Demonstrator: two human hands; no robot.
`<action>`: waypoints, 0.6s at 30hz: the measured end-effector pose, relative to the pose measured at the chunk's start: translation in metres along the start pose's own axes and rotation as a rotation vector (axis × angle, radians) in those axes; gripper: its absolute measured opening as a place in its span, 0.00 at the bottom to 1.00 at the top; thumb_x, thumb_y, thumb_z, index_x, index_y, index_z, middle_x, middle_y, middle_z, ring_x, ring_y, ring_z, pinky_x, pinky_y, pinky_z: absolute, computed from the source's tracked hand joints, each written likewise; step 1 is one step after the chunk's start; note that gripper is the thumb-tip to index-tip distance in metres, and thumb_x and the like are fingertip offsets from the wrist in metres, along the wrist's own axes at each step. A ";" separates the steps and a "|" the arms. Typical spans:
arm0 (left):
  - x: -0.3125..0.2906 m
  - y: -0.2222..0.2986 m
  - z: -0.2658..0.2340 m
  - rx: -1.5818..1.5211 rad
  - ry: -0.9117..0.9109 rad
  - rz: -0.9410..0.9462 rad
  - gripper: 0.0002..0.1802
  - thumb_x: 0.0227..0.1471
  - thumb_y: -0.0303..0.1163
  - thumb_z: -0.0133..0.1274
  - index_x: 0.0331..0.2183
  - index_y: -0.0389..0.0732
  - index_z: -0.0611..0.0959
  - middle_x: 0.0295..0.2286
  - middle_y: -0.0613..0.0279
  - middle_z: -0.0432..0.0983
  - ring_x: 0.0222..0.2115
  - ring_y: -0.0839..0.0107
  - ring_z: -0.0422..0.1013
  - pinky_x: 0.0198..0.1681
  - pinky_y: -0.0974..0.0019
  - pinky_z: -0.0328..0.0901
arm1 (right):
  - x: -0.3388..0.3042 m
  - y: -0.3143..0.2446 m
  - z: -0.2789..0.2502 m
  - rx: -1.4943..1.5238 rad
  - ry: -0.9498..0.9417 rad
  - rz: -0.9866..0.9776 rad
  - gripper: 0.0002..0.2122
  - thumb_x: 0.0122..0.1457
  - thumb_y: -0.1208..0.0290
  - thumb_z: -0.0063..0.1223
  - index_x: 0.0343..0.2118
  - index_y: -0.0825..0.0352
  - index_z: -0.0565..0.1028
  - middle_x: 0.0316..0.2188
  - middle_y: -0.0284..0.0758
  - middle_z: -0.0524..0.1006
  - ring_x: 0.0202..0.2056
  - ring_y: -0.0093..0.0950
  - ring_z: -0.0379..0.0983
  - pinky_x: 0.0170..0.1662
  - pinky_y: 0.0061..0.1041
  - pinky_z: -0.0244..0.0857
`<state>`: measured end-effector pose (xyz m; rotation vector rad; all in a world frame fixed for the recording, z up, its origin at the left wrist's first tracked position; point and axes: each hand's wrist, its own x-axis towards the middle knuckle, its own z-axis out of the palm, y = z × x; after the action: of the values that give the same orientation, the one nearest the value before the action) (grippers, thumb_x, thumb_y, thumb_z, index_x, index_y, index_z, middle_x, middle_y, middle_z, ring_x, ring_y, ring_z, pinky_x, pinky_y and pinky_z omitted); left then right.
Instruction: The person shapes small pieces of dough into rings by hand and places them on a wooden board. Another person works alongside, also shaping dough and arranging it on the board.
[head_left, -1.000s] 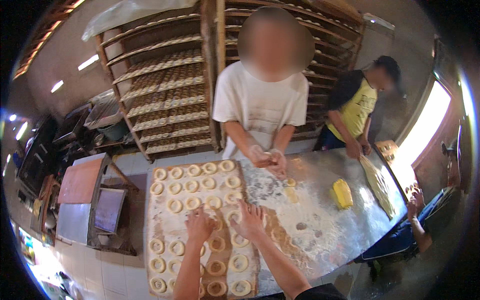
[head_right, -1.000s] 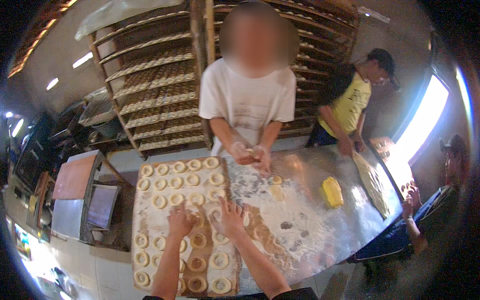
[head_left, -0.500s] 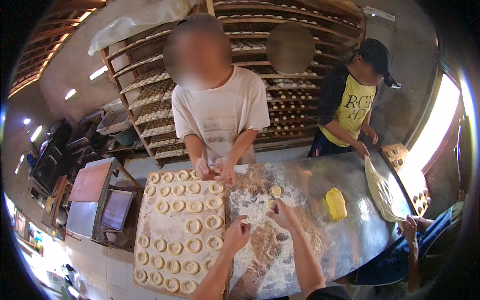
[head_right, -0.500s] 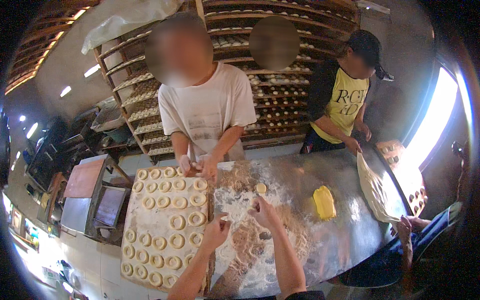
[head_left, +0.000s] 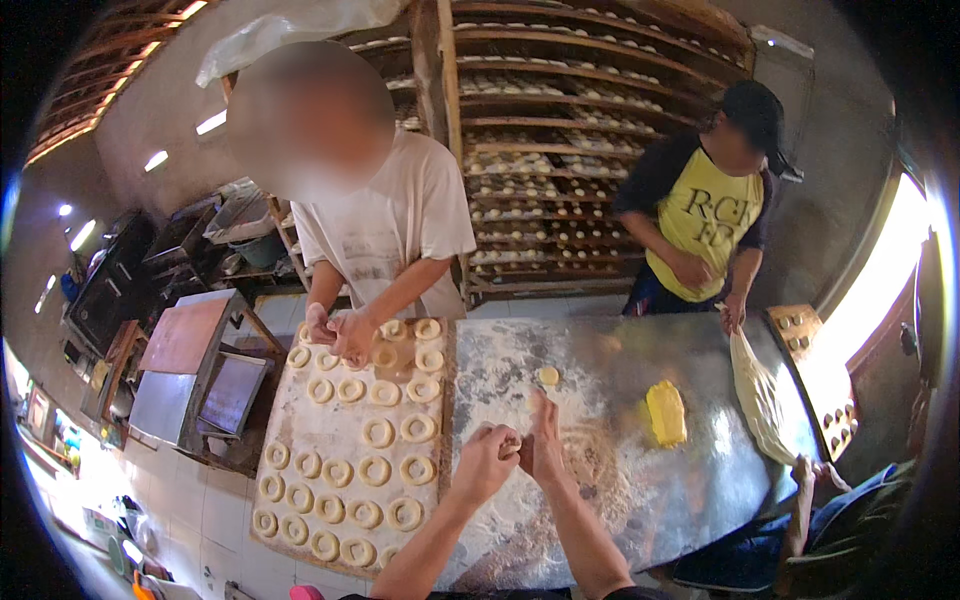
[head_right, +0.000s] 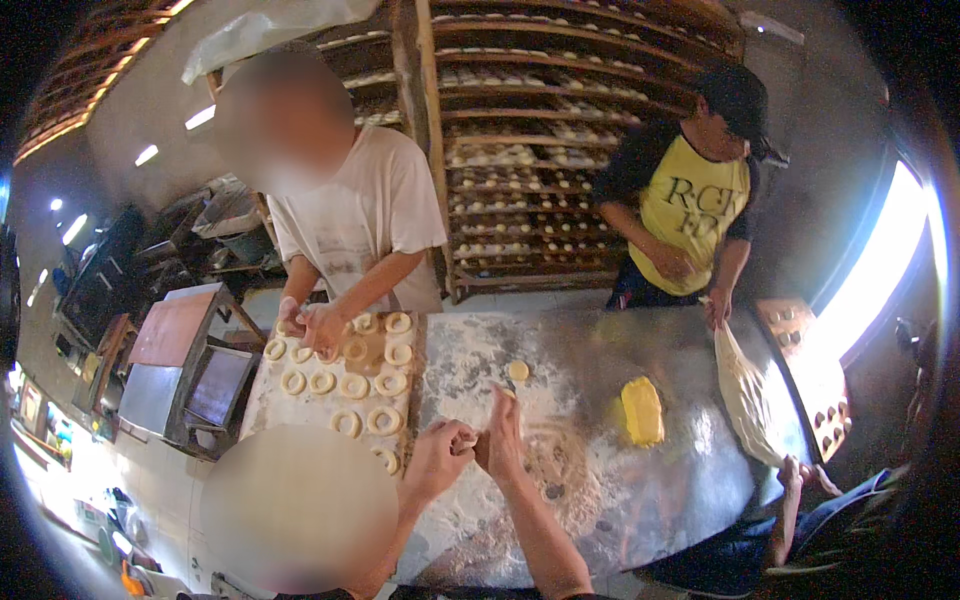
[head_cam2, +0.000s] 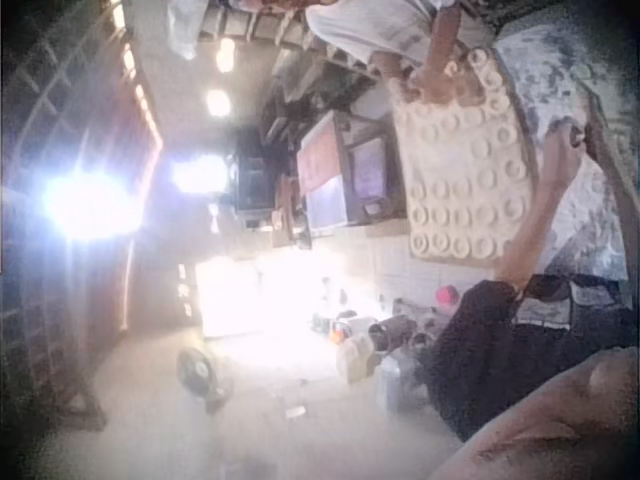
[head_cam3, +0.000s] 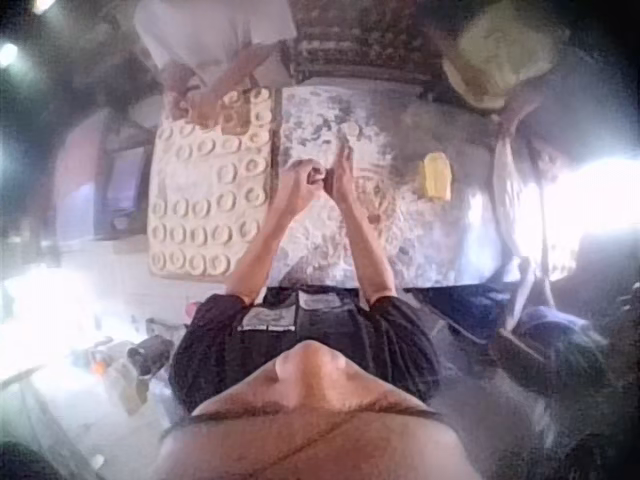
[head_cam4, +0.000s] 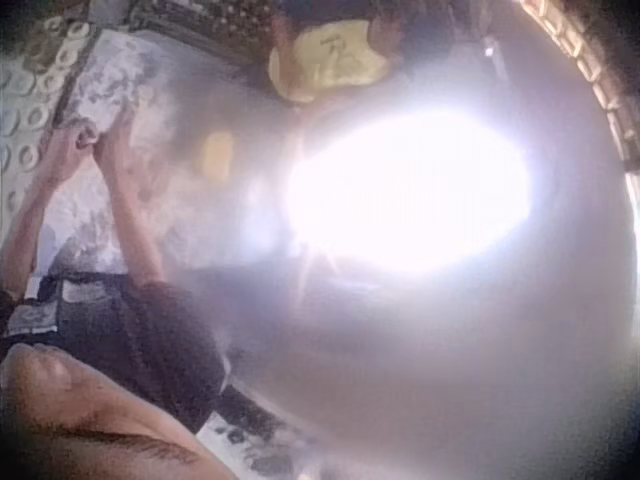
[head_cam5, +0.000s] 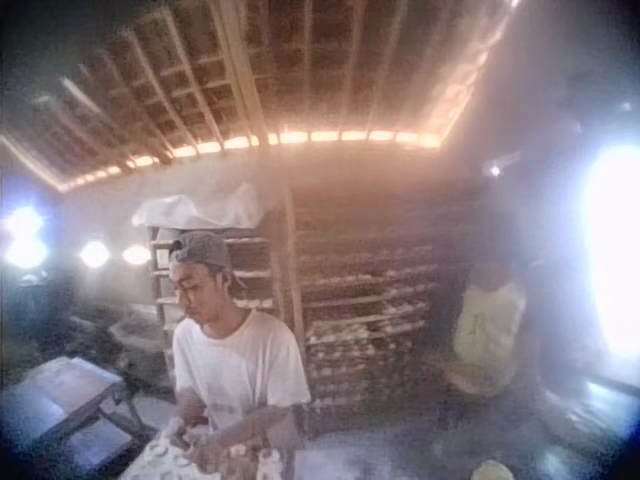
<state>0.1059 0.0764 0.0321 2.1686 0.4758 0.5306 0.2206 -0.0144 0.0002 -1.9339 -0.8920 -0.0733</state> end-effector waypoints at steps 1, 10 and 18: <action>0.001 -0.005 0.000 0.096 0.071 0.100 0.21 0.48 0.20 0.59 0.47 0.33 0.77 0.37 0.46 0.76 0.36 0.51 0.76 0.39 0.54 0.70 | 0.000 0.000 0.005 0.181 -0.056 0.101 0.31 0.54 0.79 0.61 0.60 0.65 0.59 0.47 0.41 0.69 0.50 0.30 0.68 0.46 0.34 0.68; -0.035 -0.060 -0.026 -0.966 0.219 0.035 0.25 0.54 0.18 0.44 0.54 0.37 0.64 0.38 0.56 0.73 0.43 0.65 0.72 0.47 0.59 0.68 | -0.014 -0.037 0.031 1.811 -0.462 0.599 0.21 0.62 0.67 0.52 0.56 0.67 0.64 0.30 0.41 0.77 0.40 0.33 0.76 0.46 0.27 0.68; -0.062 -0.084 -0.092 -0.008 0.393 0.045 0.17 0.67 0.43 0.38 0.47 0.42 0.72 0.17 0.48 0.76 0.19 0.45 0.74 0.22 0.48 0.66 | -0.034 -0.121 0.092 1.110 -0.434 0.494 0.25 0.70 0.49 0.38 0.64 0.59 0.58 0.30 0.37 0.79 0.38 0.28 0.75 0.38 0.25 0.68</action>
<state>-0.0070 0.1528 0.0046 2.0735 0.6339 0.9902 0.0935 0.0711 0.0276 -1.0453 -0.4913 0.9629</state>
